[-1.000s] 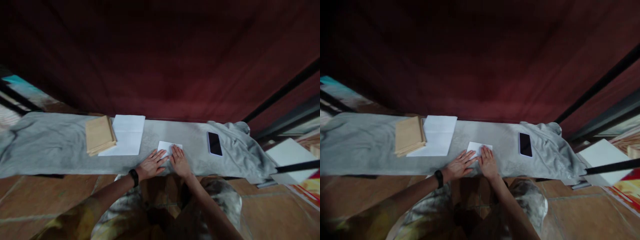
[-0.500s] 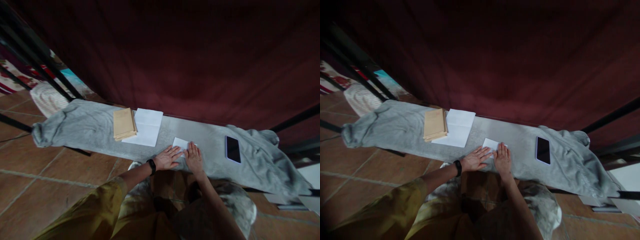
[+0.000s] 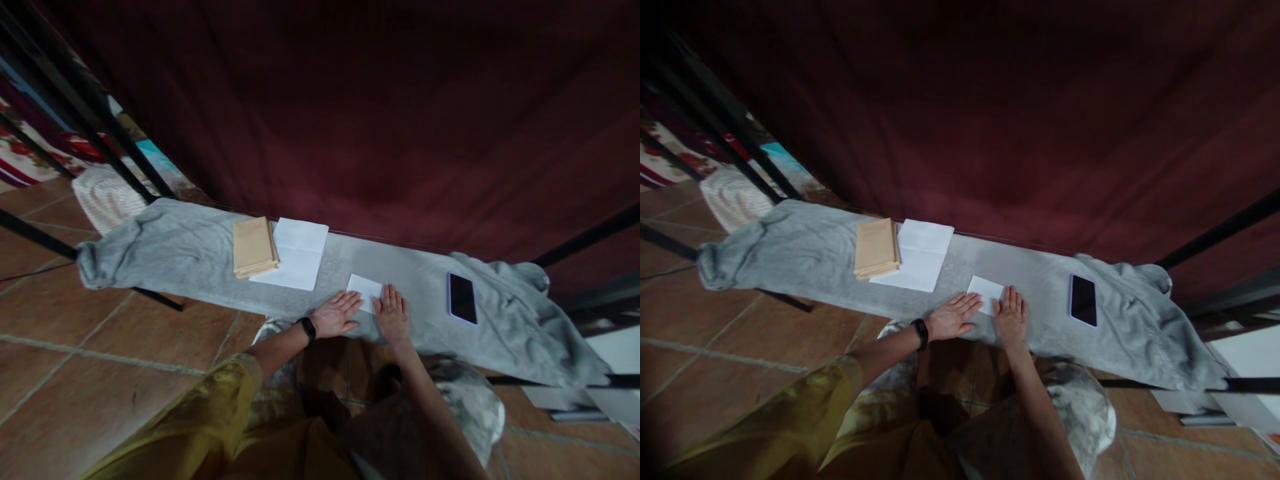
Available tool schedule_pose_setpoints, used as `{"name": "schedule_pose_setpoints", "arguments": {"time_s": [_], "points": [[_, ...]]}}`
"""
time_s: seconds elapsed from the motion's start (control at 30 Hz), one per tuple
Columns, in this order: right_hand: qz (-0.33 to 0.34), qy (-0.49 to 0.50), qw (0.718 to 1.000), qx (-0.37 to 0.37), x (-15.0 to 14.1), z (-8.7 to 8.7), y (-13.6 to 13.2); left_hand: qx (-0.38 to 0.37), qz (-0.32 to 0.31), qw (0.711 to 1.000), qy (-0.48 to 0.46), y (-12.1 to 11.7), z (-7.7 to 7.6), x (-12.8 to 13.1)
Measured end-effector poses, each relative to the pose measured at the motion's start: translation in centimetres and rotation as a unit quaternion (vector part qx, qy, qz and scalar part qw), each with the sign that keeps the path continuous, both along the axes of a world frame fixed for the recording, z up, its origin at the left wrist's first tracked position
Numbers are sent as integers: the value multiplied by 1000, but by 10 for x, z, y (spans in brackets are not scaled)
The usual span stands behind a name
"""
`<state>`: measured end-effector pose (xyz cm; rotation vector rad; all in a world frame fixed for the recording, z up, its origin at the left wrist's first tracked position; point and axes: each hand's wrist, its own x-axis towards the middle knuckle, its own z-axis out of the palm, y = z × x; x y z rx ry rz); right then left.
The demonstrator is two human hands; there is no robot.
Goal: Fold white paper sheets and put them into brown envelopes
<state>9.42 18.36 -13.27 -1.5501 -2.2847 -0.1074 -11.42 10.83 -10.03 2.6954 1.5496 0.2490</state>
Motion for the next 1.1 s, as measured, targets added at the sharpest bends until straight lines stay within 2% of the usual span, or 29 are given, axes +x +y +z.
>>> {"name": "schedule_pose_setpoints", "arguments": {"time_s": [0.23,0.33,0.47,0.6,0.87,1.1], "points": [[-32,17,999,-5,11,5,-3,-17,10,1000,-19,-2,0,0],[2,16,1000,-12,6,9,-5,-30,31,998,-44,-2,1,4],[69,3,997,-33,-7,11,-12,-43,100,991,-79,7,1,18],[80,-15,996,-28,-14,7,-18,-39,144,986,-79,23,-2,31],[22,-10,1000,-5,-4,1,-10,12,200,979,-46,34,-8,24],[-33,-5,999,-35,8,6,-6,9,250,968,-37,33,-10,21]]}}
